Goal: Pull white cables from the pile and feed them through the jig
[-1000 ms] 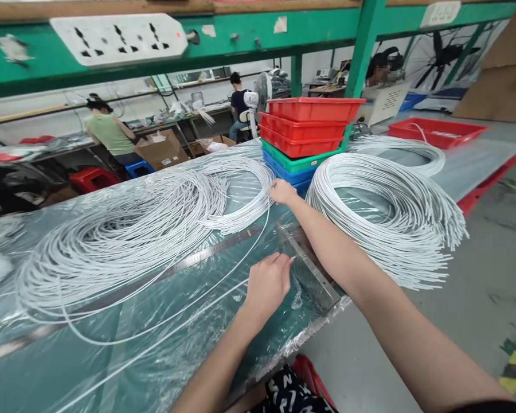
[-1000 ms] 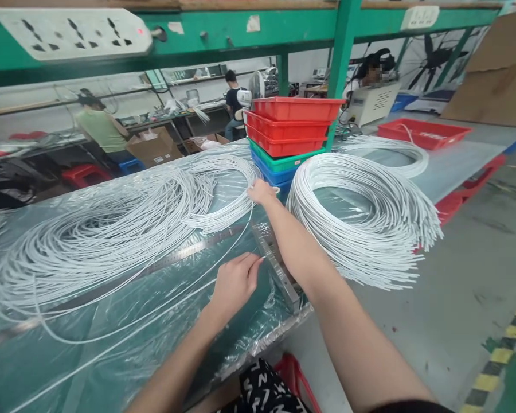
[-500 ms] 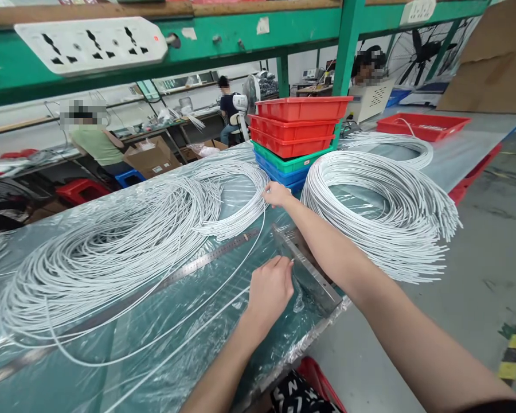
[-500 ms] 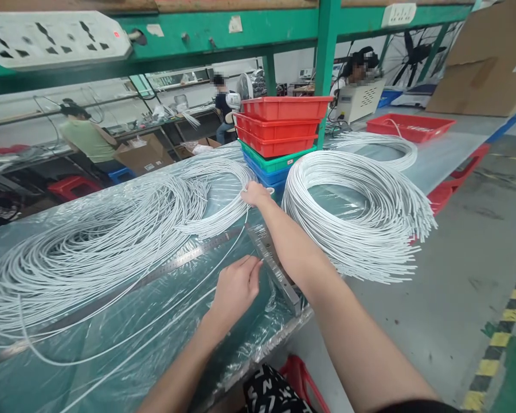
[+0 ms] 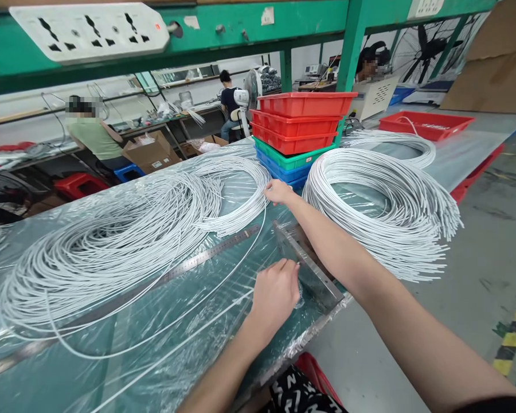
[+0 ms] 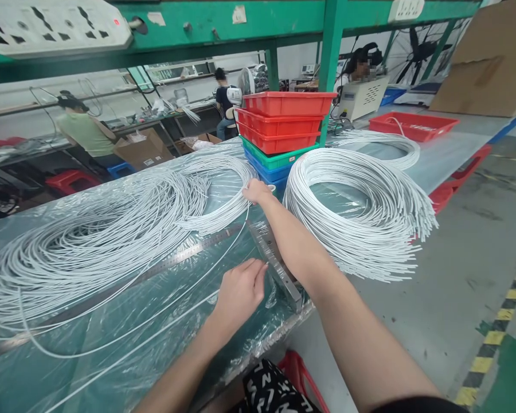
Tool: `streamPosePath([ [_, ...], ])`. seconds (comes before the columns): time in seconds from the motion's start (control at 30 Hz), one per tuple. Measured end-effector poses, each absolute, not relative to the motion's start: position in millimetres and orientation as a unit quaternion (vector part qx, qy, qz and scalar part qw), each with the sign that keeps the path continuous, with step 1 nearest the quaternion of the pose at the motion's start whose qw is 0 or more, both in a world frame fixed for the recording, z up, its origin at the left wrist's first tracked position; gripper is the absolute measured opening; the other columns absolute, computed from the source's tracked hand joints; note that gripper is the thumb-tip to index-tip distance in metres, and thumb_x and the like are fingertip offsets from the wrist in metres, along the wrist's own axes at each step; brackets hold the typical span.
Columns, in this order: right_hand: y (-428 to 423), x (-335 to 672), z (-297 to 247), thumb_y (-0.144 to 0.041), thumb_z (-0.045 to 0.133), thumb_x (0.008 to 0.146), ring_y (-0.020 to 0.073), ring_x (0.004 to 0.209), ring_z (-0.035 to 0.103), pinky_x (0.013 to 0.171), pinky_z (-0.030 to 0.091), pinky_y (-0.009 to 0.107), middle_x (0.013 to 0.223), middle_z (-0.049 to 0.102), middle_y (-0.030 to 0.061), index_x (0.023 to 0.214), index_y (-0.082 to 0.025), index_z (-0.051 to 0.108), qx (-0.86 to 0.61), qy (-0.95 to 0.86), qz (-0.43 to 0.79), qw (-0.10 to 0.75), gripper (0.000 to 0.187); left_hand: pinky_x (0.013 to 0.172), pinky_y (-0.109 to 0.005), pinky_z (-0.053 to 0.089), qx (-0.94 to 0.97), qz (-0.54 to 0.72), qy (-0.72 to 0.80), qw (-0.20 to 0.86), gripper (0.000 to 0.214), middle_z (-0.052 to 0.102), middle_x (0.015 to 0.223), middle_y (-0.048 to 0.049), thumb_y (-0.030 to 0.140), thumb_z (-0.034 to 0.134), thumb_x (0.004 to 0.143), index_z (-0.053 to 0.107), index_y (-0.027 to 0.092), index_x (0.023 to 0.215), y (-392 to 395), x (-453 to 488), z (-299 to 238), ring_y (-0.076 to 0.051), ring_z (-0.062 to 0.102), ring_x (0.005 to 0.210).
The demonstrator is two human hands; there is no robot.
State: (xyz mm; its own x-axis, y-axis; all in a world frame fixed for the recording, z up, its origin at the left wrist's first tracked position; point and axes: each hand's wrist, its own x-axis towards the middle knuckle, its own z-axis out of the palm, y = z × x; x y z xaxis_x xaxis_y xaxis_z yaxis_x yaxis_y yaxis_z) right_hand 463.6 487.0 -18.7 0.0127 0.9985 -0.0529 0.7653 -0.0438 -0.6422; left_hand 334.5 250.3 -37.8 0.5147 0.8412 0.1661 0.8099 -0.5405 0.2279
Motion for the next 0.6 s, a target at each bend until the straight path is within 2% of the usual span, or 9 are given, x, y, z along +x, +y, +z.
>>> streamPosePath([
  [0.23, 491.3, 463.2, -21.7, -0.033, 0.056, 0.087, 0.0197, 0.073, 0.071, 0.07, 0.054, 0.027, 0.081, 0.074, 0.0031, 0.116, -0.02, 0.065, -0.675, -0.652, 0.264, 0.221, 0.033, 0.057, -0.032, 0.031, 0.872, 0.121, 0.469, 0.07, 0.03, 0.062, 0.074, -0.0046, 0.021, 0.037, 0.1, 0.055, 0.02, 0.076, 239.1, 337.7, -38.1, -0.018, 0.061, 0.067],
  [0.6, 489.9, 462.8, -19.8, -0.031, 0.056, 0.087, 0.0173, 0.062, 0.07, 0.067, 0.055, 0.026, 0.078, 0.073, 0.0029, 0.11, -0.018, 0.067, -0.668, -0.665, 0.26, 0.208, 0.029, 0.057, -0.03, 0.029, 0.869, 0.119, 0.476, 0.06, 0.03, 0.062, 0.072, -0.0022, 0.019, 0.037, 0.099, 0.057, 0.019, 0.077, 237.8, 339.7, -36.0, -0.017, 0.061, 0.067],
])
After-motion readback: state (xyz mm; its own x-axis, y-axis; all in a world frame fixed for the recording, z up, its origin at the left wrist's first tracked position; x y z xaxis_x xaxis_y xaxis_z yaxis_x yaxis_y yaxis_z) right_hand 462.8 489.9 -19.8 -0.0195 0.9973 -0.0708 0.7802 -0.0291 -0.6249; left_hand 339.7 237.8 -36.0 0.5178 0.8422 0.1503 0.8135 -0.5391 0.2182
